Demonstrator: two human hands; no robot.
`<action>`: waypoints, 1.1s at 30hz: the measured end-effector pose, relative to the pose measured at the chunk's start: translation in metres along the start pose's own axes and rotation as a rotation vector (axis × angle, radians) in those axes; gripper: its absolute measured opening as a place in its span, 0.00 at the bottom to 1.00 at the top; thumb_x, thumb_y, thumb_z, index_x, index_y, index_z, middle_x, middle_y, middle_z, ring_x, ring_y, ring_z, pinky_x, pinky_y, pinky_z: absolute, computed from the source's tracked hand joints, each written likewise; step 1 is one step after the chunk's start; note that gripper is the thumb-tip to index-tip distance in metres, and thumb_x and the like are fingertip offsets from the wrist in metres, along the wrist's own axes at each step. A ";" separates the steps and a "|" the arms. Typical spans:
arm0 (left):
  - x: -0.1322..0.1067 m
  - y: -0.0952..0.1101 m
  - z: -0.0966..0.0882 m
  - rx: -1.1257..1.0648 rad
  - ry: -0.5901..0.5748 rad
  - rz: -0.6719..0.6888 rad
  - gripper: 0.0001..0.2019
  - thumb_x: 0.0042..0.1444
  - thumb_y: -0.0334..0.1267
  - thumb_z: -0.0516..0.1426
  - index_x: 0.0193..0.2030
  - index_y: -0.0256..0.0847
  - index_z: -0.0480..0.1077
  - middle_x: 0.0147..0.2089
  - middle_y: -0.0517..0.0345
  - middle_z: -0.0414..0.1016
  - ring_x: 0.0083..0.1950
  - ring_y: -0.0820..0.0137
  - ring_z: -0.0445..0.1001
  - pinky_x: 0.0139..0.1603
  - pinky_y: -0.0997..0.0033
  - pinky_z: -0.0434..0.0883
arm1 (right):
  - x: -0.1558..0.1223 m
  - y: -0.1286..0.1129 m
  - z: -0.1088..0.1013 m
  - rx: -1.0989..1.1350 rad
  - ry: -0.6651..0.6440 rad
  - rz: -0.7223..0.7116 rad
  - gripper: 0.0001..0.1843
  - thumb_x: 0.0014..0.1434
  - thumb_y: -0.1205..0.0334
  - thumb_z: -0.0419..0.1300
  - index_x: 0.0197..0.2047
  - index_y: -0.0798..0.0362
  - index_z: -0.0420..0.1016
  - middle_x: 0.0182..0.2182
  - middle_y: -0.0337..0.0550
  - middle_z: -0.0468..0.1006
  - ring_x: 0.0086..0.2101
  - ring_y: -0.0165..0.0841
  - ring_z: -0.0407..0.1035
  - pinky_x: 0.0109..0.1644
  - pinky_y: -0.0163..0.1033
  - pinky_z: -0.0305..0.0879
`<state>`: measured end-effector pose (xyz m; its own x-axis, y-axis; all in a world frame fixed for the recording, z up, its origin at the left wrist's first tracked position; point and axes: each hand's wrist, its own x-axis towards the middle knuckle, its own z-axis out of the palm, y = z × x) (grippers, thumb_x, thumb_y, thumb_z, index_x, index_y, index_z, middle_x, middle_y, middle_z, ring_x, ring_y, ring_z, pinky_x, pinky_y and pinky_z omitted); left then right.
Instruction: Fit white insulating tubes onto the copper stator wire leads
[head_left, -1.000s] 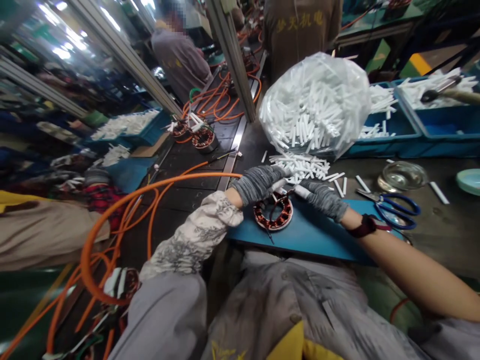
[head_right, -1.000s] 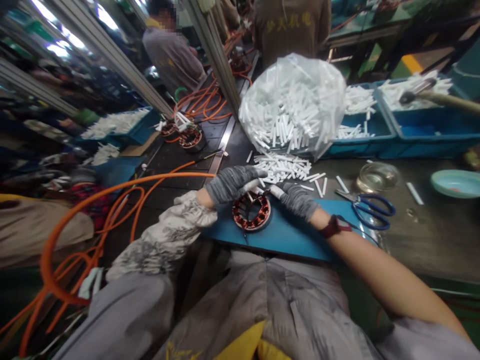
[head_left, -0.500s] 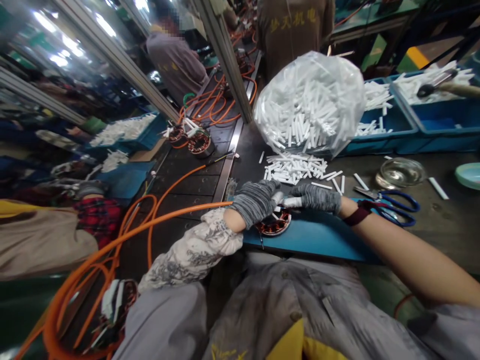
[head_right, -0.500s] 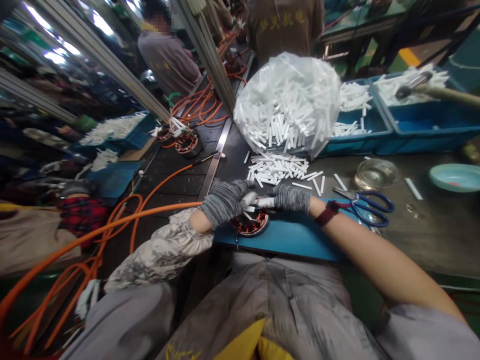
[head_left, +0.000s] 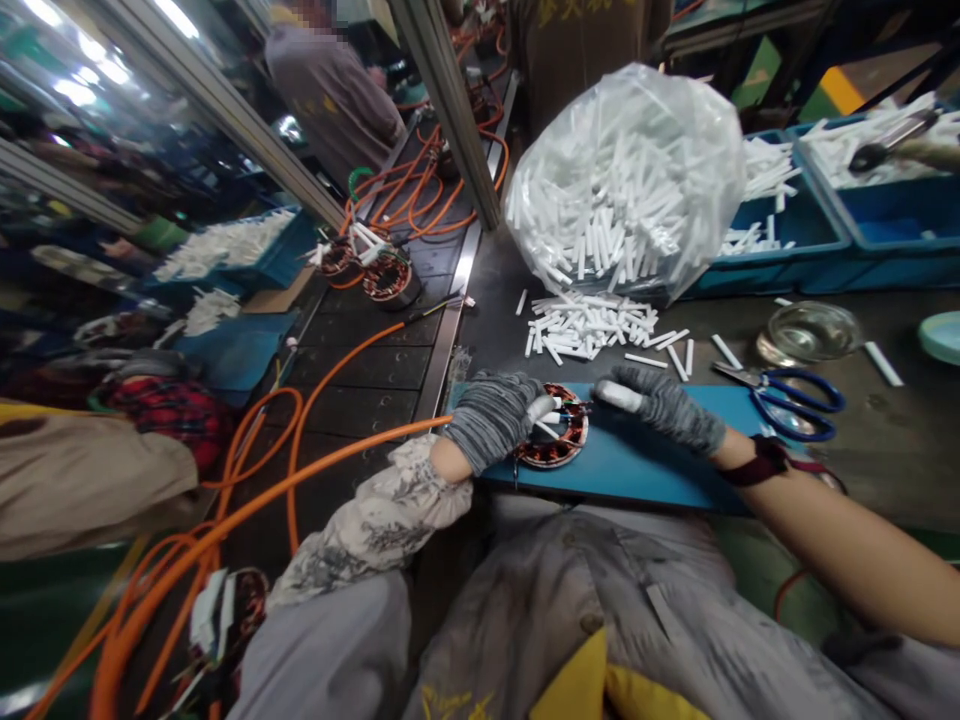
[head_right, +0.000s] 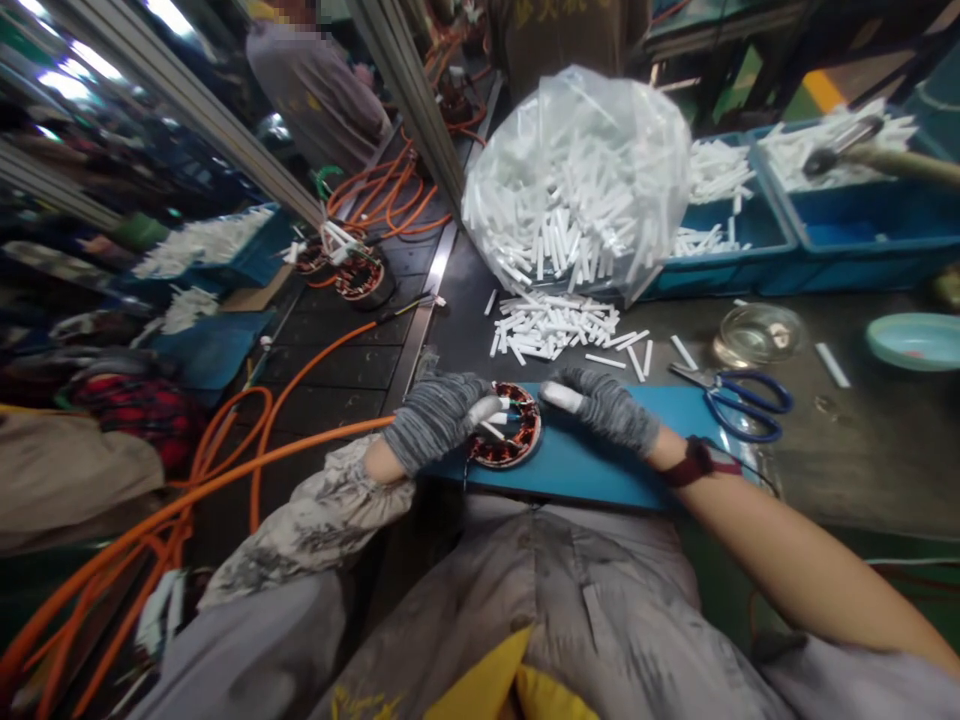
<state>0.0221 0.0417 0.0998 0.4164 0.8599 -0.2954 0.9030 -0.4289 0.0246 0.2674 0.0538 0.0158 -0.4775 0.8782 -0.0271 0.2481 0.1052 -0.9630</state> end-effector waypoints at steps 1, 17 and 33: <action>0.000 -0.003 0.005 -0.028 0.005 0.007 0.18 0.75 0.46 0.50 0.50 0.39 0.77 0.48 0.49 0.82 0.50 0.61 0.79 0.55 0.61 0.71 | -0.002 0.002 -0.001 0.023 -0.003 -0.027 0.28 0.63 0.32 0.61 0.46 0.49 0.83 0.44 0.45 0.84 0.44 0.40 0.77 0.52 0.47 0.76; 0.003 -0.018 -0.011 -0.057 -0.033 0.074 0.16 0.72 0.43 0.52 0.48 0.37 0.80 0.47 0.47 0.84 0.50 0.59 0.81 0.56 0.60 0.73 | 0.037 0.009 0.036 -0.407 -0.142 -0.293 0.28 0.74 0.42 0.50 0.45 0.57 0.81 0.40 0.54 0.82 0.38 0.40 0.73 0.49 0.49 0.74; 0.023 0.016 -0.049 0.120 -0.248 0.042 0.24 0.69 0.55 0.53 0.48 0.39 0.83 0.40 0.46 0.84 0.45 0.55 0.82 0.49 0.60 0.72 | 0.017 0.007 0.028 -0.111 -0.038 -0.294 0.25 0.69 0.44 0.62 0.62 0.50 0.75 0.52 0.51 0.81 0.50 0.41 0.75 0.56 0.50 0.73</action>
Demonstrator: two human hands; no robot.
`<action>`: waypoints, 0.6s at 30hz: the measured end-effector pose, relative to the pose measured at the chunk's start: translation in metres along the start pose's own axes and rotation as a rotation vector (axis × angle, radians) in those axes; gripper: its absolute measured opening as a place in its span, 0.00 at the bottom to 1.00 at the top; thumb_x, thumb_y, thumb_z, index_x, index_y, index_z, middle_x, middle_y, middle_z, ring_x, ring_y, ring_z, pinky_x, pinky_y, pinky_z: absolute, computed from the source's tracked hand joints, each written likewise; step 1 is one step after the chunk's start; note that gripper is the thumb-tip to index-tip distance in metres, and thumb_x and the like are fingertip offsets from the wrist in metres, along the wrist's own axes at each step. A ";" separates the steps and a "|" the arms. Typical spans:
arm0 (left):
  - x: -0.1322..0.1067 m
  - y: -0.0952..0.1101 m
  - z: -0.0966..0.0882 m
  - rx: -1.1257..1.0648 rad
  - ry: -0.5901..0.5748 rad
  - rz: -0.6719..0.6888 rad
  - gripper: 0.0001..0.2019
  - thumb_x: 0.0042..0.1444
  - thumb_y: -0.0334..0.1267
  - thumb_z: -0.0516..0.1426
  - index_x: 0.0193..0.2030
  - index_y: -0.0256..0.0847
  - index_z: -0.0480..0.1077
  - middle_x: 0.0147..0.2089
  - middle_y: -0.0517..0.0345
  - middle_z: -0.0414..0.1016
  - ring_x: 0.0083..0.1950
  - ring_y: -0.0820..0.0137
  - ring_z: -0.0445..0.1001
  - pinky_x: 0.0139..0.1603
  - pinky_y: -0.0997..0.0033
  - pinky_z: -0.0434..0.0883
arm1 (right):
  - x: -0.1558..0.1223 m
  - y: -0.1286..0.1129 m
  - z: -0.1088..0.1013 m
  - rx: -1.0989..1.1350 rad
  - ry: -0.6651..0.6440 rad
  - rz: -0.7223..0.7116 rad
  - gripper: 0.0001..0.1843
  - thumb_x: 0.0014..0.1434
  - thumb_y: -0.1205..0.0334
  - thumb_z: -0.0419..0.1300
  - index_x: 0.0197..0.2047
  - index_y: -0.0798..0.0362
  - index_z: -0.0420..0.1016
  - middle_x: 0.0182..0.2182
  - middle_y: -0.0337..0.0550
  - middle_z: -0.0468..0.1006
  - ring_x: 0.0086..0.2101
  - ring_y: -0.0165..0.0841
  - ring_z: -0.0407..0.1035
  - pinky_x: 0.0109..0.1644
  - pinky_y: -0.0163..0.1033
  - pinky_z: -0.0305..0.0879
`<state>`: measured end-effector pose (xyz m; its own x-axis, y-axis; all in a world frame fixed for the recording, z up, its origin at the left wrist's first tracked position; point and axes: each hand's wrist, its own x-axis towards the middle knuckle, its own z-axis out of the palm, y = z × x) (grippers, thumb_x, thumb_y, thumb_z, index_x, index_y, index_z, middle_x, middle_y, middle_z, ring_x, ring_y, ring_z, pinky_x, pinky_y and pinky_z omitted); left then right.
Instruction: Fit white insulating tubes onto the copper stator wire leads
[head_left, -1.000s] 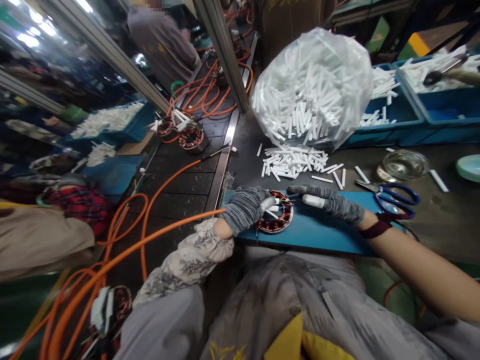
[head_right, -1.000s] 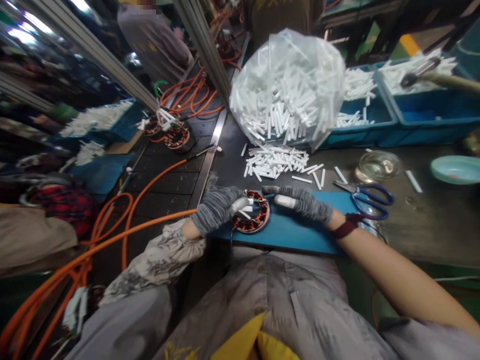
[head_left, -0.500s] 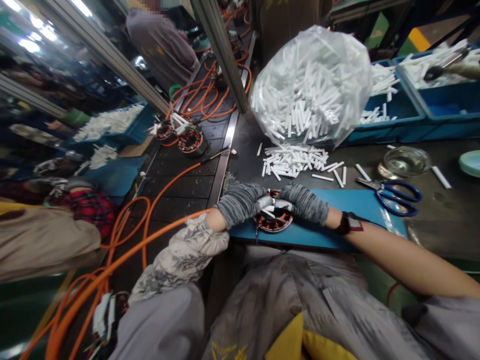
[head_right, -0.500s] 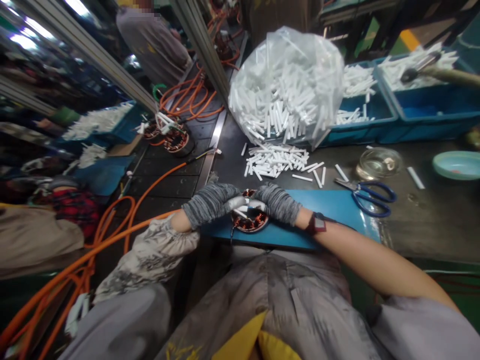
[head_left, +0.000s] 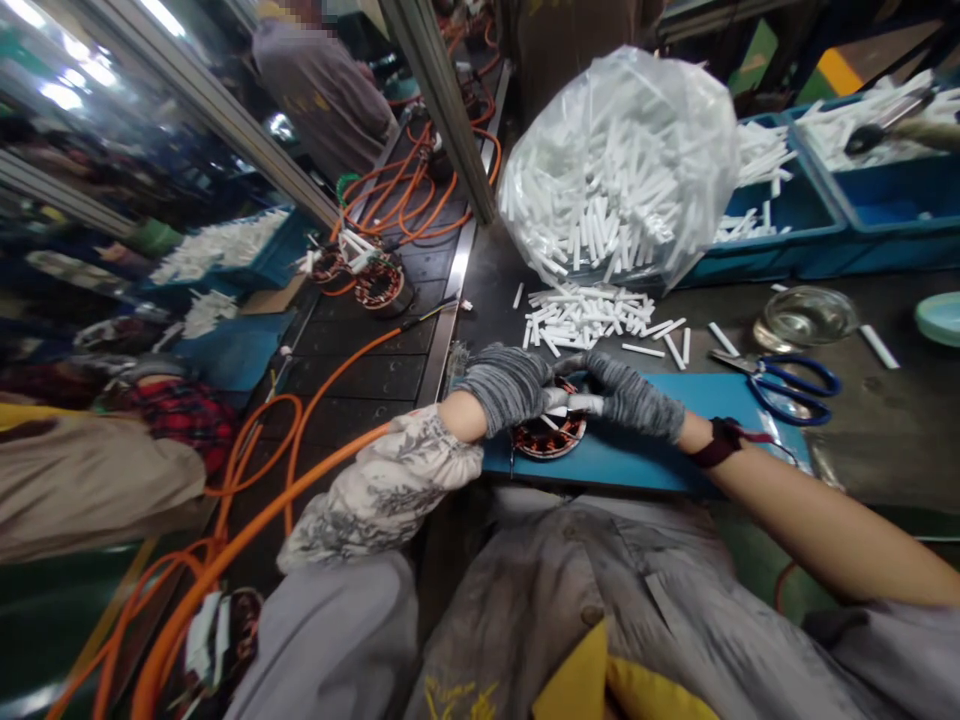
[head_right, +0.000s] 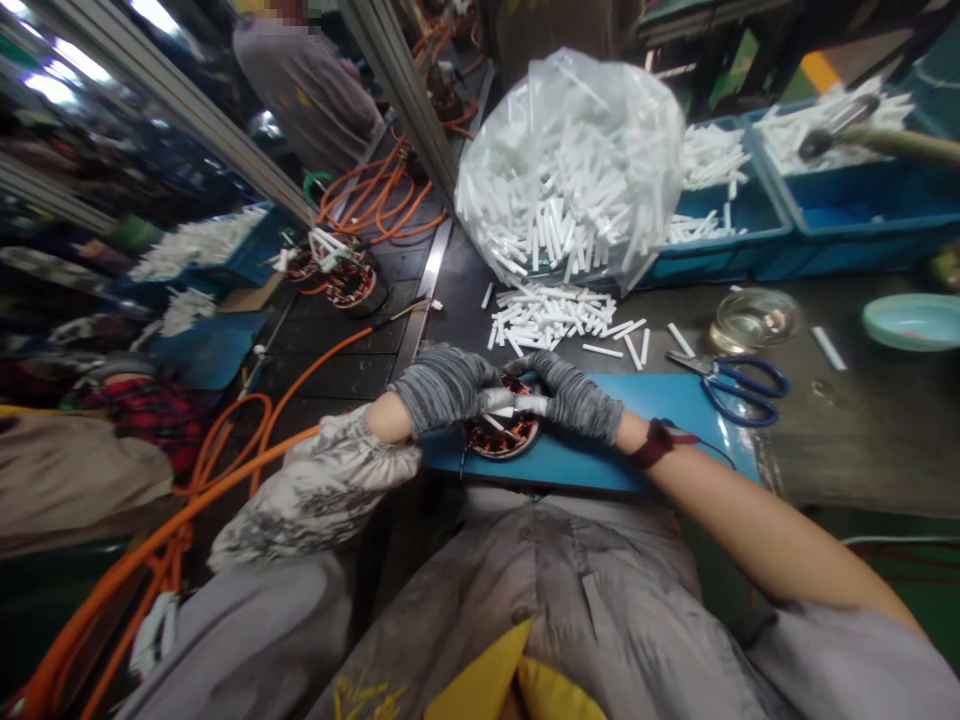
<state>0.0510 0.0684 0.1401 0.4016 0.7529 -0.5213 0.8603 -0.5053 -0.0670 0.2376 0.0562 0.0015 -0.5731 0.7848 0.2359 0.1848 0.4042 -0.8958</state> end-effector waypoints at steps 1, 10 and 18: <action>0.001 0.001 -0.001 0.016 -0.005 0.005 0.24 0.69 0.55 0.52 0.48 0.38 0.83 0.41 0.46 0.84 0.45 0.55 0.82 0.49 0.60 0.72 | -0.001 0.000 -0.001 -0.012 -0.008 -0.006 0.24 0.69 0.44 0.61 0.60 0.51 0.76 0.51 0.51 0.81 0.49 0.41 0.75 0.55 0.50 0.73; 0.005 -0.044 0.022 -0.507 -0.069 0.243 0.18 0.68 0.44 0.51 0.49 0.36 0.79 0.47 0.53 0.84 0.48 0.67 0.81 0.50 0.72 0.72 | 0.005 -0.010 0.008 -0.288 -0.017 -0.009 0.18 0.73 0.49 0.55 0.49 0.54 0.80 0.43 0.51 0.79 0.41 0.39 0.72 0.49 0.46 0.71; 0.017 -0.008 0.003 -0.020 -0.062 0.113 0.21 0.67 0.52 0.55 0.51 0.41 0.82 0.41 0.50 0.84 0.43 0.61 0.81 0.43 0.67 0.70 | -0.002 -0.002 0.004 -0.104 0.054 0.018 0.22 0.68 0.47 0.62 0.58 0.52 0.76 0.51 0.53 0.79 0.48 0.43 0.74 0.56 0.54 0.73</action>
<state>0.0499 0.0841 0.1289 0.4766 0.6639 -0.5763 0.8171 -0.5764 0.0117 0.2350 0.0521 0.0014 -0.5255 0.8155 0.2423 0.2779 0.4338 -0.8571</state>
